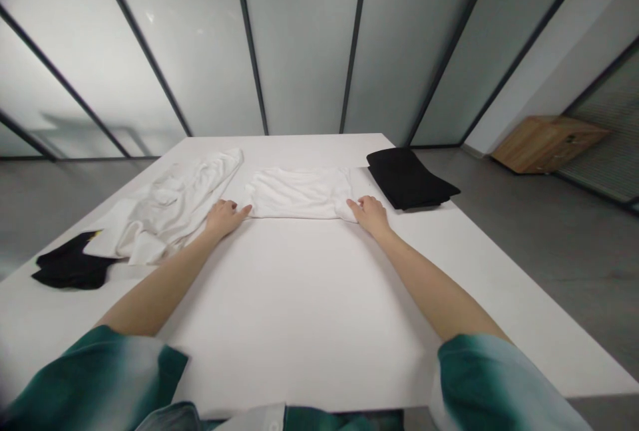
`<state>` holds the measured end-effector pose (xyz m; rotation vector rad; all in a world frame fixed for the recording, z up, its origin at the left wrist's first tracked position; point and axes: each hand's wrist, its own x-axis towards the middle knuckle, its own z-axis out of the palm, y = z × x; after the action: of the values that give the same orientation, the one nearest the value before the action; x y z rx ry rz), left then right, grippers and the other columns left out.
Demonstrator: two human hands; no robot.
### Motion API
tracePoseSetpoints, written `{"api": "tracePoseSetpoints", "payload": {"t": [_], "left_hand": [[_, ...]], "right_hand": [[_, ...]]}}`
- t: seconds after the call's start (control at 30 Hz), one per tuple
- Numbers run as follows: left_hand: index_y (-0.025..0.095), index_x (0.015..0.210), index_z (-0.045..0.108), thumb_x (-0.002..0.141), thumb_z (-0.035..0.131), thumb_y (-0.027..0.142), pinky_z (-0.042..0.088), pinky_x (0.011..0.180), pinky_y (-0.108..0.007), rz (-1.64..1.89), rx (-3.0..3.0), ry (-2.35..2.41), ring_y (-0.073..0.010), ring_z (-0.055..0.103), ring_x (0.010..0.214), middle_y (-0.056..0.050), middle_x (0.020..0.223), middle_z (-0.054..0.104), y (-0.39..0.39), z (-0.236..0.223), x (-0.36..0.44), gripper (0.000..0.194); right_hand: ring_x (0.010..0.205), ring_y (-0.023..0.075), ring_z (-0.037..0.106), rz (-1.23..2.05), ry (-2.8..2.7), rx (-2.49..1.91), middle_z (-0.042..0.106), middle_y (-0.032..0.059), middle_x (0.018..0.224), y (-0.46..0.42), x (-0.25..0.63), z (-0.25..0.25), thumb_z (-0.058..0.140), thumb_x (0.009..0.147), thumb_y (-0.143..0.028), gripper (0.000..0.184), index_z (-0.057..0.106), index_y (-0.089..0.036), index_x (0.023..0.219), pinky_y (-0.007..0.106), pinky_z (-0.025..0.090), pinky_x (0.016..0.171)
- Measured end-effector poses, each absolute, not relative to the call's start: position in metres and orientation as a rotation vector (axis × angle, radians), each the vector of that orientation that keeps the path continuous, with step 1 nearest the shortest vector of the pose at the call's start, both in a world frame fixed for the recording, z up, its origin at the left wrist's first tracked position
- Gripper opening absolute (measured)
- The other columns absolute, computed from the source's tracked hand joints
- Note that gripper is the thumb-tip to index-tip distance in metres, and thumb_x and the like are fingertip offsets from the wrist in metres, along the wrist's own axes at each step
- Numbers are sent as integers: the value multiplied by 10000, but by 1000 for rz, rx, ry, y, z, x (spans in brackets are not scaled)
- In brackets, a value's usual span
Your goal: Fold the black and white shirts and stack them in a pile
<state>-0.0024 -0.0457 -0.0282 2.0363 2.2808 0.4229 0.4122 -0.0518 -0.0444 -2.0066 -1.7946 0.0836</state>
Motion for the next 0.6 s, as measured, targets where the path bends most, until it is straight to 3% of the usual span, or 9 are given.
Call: {"api": "tracePoseSetpoints", "payload": {"t": [0.13,0.3,0.47,0.6], "left_hand": [[153,978,663,853,495,573,459,873,-395,349,2020,2202,-346,618,1075,-202,1092,675,-53,-20,4,470],[209,772,564,797,546,408,433,735,-308,750,1936,2054,-234,609,828,-57,792,641,-51,-17,2,201],[228,643,448,741,551,439,344,562,-259,1136,1592,1689,-139,434,566,49,556,388,-50,-19,-6,255],[235,661,407,700,572,440,378,532,-244,1271,1311,1531,-126,432,539,54,575,387,-48,-21,-8,266]], "right_hand": [[1008,298,621,15,-1883,-2022,688,146,1043,-72,415,-44,564,884,-505,383,735,-167,932,402,449,912],[1015,281,619,26,-1938,-1918,699,121,1054,-73,413,-43,565,866,-347,269,761,-185,952,386,443,924],[1006,277,628,118,-1744,-1677,719,125,1037,-69,419,-41,503,865,-315,285,748,-174,898,406,452,949],[877,260,638,435,-1443,-1529,710,70,883,-64,423,-41,530,820,-407,248,672,-205,851,382,501,820]]}}
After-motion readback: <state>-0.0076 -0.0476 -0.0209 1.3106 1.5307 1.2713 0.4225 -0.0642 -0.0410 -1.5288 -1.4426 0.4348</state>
